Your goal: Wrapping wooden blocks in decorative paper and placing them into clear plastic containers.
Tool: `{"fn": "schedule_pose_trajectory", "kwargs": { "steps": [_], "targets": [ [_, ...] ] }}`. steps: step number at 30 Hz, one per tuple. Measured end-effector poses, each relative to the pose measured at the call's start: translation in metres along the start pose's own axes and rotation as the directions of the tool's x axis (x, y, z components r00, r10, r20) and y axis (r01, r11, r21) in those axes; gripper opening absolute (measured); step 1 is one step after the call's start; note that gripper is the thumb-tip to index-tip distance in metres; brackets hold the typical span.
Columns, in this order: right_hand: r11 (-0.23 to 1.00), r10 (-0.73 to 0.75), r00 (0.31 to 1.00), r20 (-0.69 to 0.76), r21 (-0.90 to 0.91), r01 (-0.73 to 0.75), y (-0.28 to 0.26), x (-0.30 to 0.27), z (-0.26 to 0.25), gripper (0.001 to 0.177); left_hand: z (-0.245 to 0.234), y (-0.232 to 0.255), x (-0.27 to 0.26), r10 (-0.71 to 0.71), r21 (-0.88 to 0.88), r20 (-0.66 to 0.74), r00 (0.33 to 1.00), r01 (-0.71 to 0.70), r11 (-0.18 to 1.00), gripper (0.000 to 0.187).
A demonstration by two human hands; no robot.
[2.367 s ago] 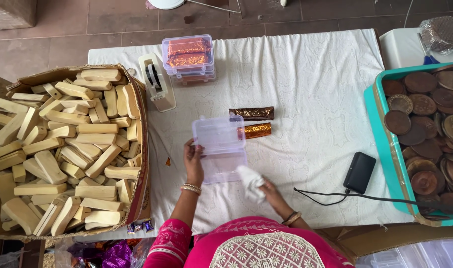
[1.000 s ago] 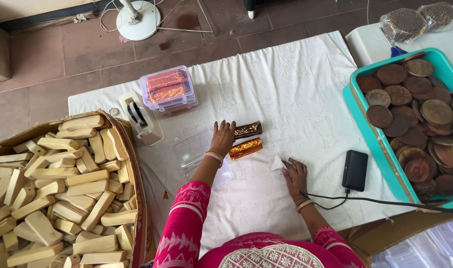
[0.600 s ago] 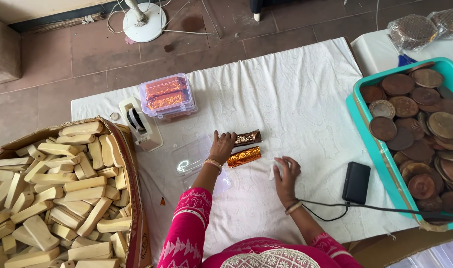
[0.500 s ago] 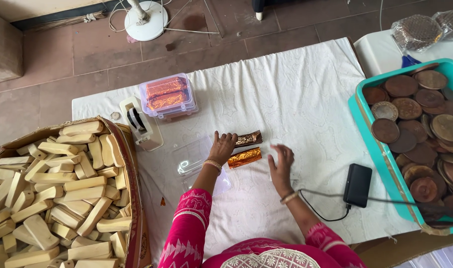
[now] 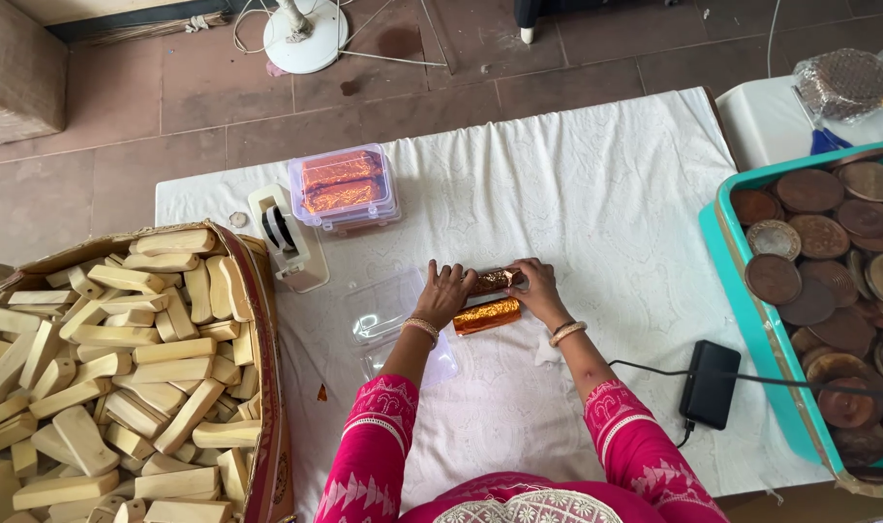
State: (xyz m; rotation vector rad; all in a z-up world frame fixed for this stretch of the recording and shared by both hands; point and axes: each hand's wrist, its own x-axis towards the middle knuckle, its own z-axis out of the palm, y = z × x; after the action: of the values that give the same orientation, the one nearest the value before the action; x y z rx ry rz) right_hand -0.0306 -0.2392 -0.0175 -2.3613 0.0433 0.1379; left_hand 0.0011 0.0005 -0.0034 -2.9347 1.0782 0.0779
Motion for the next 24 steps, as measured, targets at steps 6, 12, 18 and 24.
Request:
{"fn": "schedule_pose_trajectory", "kwargs": {
  "steps": [6,12,18,24],
  "targets": [
    [0.97,-0.104,0.995,0.012,0.221,0.098,0.003,-0.001,-0.007,0.045,-0.021,-0.003,-0.005,0.02,-0.003,-0.001,1.0,-0.02,1.0,0.044],
    [0.809,-0.168,0.975,0.144,0.585,0.053,-0.035,-0.008,-0.02,0.038,-0.061,-0.014,-0.035,-0.016,-0.087,-0.064,0.998,0.01,0.996,0.051],
    [0.775,-0.136,0.949,0.285,0.628,-0.077,-0.095,-0.041,-0.001,0.035,-0.091,-0.023,-0.111,-0.151,-0.332,-0.001,0.988,0.142,0.933,0.048],
    [0.883,-0.13,0.94,0.315,0.468,-0.035,-0.118,-0.066,0.055,0.034,-0.09,-0.028,-0.177,-0.251,-0.46,0.079,0.965,0.258,0.85,0.046]
  ]
}}
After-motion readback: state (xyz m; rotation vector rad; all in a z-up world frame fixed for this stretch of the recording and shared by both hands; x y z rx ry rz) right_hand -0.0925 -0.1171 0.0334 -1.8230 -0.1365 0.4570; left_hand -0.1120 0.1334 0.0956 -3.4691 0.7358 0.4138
